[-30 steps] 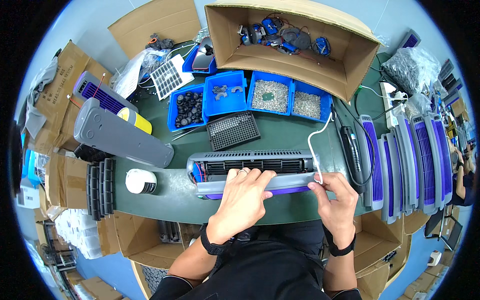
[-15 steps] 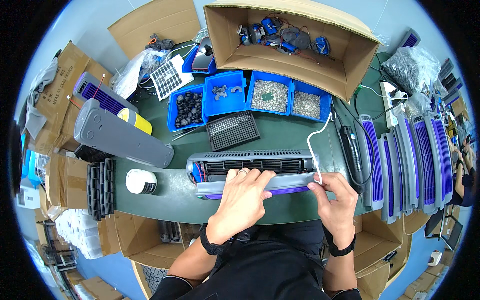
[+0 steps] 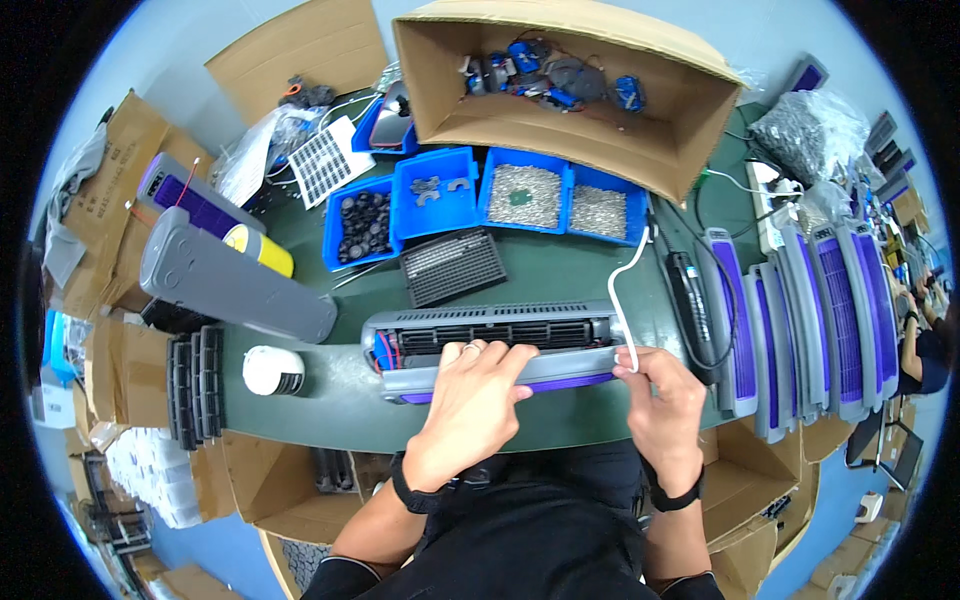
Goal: The person assembles a portable electronic device by connecting internal wires and securing the casing. They use a power screwdriver to fasten screws into the gray plastic housing and attach a purple front grille. The person also connects a white USB cable to the internal circuit board and places a small white component into the device.
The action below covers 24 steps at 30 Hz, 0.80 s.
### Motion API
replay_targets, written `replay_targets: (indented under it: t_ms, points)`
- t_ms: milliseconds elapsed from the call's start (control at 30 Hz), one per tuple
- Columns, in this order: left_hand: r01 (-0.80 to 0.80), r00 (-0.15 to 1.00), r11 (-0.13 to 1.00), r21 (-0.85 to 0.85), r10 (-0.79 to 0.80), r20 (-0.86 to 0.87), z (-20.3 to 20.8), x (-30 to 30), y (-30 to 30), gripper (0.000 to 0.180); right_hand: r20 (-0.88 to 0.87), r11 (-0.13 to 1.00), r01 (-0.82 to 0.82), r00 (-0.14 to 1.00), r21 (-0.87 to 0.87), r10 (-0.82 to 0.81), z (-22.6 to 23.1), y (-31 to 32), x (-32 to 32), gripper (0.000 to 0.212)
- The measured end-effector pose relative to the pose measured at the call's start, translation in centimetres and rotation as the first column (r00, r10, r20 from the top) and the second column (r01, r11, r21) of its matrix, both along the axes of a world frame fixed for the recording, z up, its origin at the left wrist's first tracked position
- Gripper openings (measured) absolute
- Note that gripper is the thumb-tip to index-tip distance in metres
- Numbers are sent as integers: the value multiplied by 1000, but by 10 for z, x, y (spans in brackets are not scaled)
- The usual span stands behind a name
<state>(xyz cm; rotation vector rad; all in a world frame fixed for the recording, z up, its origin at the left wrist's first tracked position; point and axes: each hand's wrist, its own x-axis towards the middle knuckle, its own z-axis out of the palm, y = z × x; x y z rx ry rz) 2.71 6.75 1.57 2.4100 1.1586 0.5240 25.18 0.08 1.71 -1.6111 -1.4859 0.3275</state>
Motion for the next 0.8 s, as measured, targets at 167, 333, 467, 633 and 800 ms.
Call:
replay_targets:
  t_ms: [167,333,467,633,800]
  points:
    - [1,1000,1000,-12,-2,-14,2,1,3,37,-8,998,-36,999,61,37,11,6,-6,17]
    - [25,999,1000,-11,-25,-21,6,6,5,34,201,997,-1,979,83,-15,22,77,3,36]
    - [3,1000,1000,7,-3,-17,7,-1,-2,35,101,993,13,995,115,-24,19,77,5,37]
    - [7,1000,1000,15,-6,-5,1,4,-1,36,-100,976,189,975,-105,-199,1,12,0,14]
    - [25,999,999,-28,-26,-35,8,3,1,34,-248,974,165,948,-157,-200,-23,-1,-11,24]
